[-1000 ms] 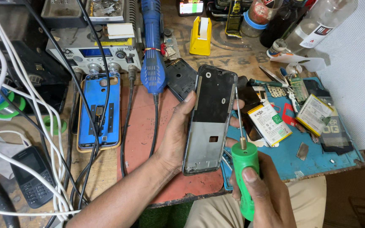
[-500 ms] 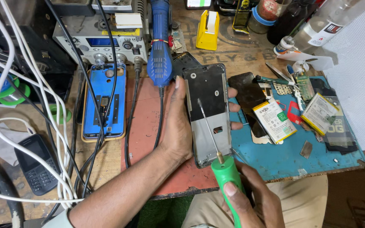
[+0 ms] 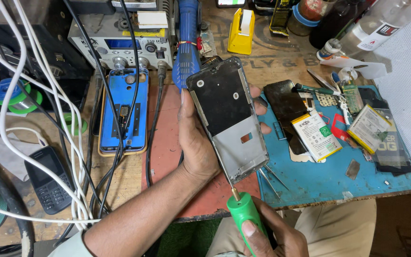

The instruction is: The person uses tweezers to remove small debris from the back of a disassembled smartphone, then uses a green screwdriver to pry along the edges of the phone's back cover. The person flips the phone to inspect the internal components and continues prying the back cover.

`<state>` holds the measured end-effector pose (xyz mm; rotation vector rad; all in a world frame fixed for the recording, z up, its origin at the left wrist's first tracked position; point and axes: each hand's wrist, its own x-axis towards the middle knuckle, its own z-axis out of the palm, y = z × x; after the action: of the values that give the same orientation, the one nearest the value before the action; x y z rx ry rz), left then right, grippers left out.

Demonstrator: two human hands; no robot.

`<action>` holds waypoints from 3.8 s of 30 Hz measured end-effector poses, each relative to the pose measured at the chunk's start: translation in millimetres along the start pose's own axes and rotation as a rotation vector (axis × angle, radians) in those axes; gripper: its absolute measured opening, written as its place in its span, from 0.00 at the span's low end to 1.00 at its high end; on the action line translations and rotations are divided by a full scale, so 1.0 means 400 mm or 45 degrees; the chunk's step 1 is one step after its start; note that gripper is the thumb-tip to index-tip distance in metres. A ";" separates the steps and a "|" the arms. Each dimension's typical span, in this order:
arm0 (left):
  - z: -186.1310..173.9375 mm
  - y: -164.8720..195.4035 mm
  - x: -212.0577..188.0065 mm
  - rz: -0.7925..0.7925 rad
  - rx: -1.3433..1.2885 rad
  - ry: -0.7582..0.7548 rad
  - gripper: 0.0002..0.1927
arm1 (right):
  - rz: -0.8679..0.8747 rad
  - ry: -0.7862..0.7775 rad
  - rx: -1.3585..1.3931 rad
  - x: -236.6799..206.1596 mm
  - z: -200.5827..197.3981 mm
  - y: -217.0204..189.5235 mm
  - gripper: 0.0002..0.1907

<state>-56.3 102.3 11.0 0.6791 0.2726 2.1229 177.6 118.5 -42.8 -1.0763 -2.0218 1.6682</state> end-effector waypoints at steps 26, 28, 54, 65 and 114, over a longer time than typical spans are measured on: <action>0.007 0.001 -0.016 -0.021 0.053 -0.008 0.49 | -0.039 0.036 0.000 0.007 0.021 -0.077 0.33; 0.010 0.002 -0.015 -0.023 0.043 -0.001 0.49 | -0.022 0.013 0.005 0.009 0.019 -0.075 0.34; 0.013 0.000 -0.014 -0.018 0.069 0.006 0.50 | 0.026 -0.161 0.057 0.017 0.006 -0.075 0.34; 0.018 0.001 -0.014 -0.019 0.048 0.015 0.49 | 0.006 -0.175 0.086 0.017 0.005 -0.094 0.33; 0.013 0.002 -0.020 -0.036 0.051 0.036 0.51 | -0.035 -0.172 0.179 0.015 0.020 -0.130 0.29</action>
<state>-50.4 95.1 12.6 0.6650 0.3390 2.1062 150.1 114.8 2.4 -0.9065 -1.9547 1.8835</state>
